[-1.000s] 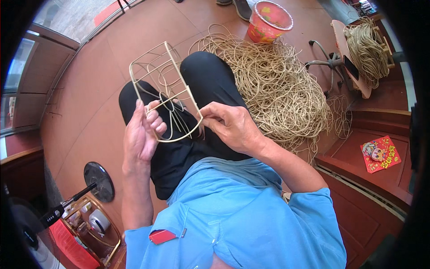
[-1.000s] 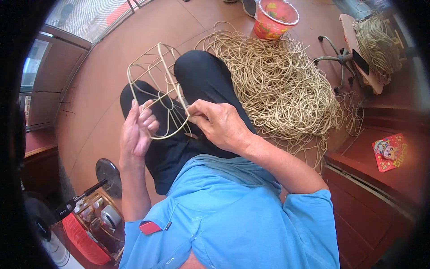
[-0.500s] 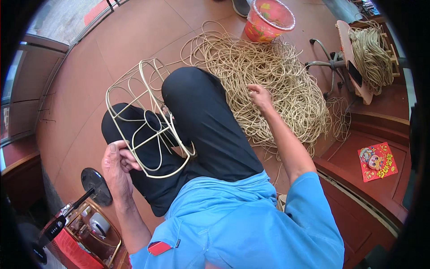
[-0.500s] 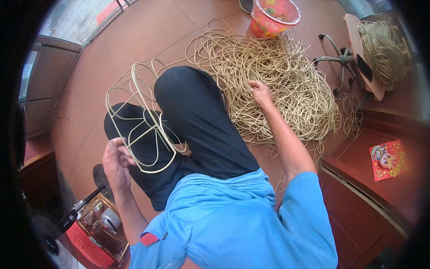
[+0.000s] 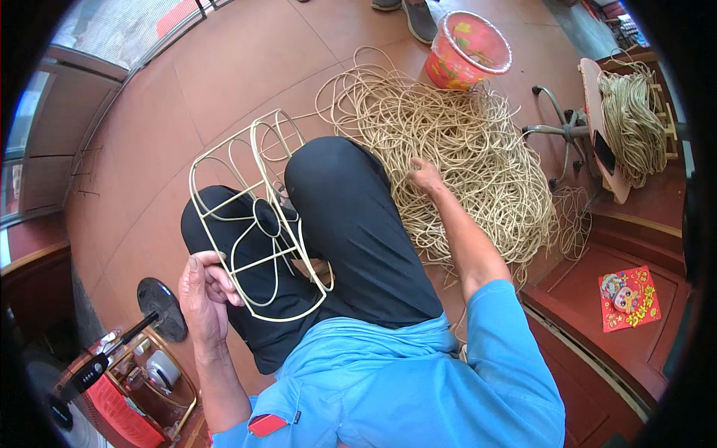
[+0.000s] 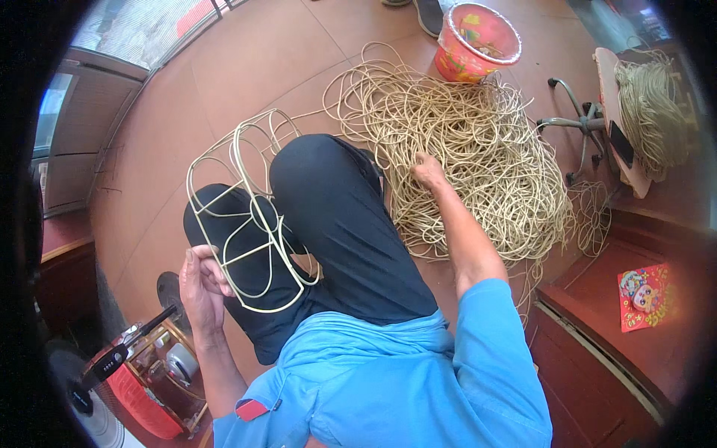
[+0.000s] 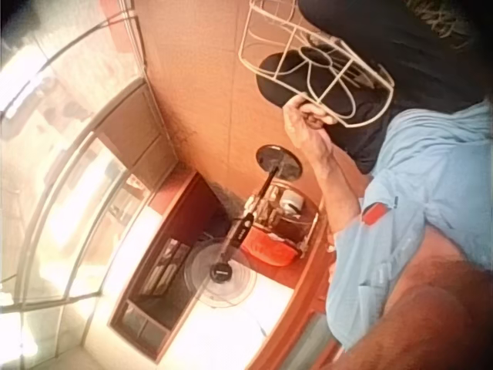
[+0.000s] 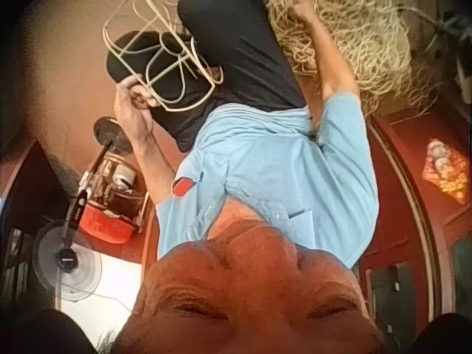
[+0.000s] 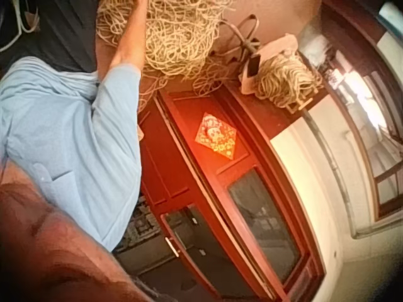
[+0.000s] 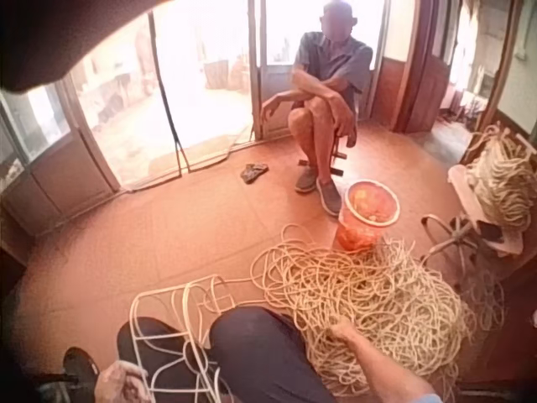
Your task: Weaving and wrapping rattan or bamboo strips around a wire frame structure.
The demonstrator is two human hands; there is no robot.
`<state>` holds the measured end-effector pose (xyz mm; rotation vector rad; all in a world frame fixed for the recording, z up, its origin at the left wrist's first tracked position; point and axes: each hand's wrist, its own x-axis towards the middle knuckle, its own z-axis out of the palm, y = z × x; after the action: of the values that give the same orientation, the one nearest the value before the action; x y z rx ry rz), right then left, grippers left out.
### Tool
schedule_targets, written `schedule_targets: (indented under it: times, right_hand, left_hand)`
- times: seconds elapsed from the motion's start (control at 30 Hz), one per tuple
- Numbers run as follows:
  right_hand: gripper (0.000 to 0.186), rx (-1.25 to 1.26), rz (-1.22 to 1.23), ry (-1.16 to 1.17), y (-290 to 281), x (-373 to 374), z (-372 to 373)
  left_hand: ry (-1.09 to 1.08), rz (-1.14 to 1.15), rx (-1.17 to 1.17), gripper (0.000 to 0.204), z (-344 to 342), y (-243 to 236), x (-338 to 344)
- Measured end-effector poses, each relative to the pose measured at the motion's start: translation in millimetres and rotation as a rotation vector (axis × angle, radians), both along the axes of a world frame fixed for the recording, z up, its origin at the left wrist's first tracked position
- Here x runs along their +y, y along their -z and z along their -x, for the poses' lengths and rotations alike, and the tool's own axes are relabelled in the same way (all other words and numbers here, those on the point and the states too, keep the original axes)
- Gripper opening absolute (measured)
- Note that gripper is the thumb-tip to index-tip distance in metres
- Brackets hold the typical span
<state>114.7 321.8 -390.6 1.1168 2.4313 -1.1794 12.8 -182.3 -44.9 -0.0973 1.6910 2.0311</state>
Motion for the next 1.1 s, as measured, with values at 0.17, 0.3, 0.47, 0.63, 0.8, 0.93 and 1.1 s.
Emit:
schedule_targets:
  times: [0.17, 0.3, 0.47, 0.63, 0.8, 0.93, 1.1]
  right_hand:
    - [0.037, 0.693, 0.537, 0.821, -109.2, 17.3, 30.4]
    - [0.023, 1.193, 0.381, 0.639, -237.2, 41.6, 18.4]
    - [0.014, 1.246, 0.119, -0.253, -412.7, -90.2, 2.9]
    - [0.016, 1.133, 0.059, -0.689, -433.1, -136.6, -7.1]
    - [0.019, 0.913, -0.247, -0.23, -404.6, -81.0, -27.9]
    - [0.023, 0.875, -0.369, -0.206, -383.7, -24.6, -30.7]
    - [0.026, 0.731, -0.503, -0.114, -379.6, 16.0, -32.5]
  left_hand:
    - [-0.171, 0.043, 0.094, 0.04, -0.3, -13.6, 5.0]
    - [-0.145, 0.03, 0.409, 0.034, 12.3, -40.2, 37.5]
    - [0.217, 0.05, 0.737, 0.062, 1.9, -84.1, 106.8]
    - [0.72, 0.068, 0.442, 0.031, -11.5, -96.6, 123.1]
    - [0.63, 0.266, 0.441, 0.014, 1.2, -90.5, 43.2]
    - [0.471, 0.439, 0.339, 0.017, 29.4, -87.4, -42.7]
    - [0.385, 0.604, 0.411, 0.032, 49.1, -81.2, -127.8]
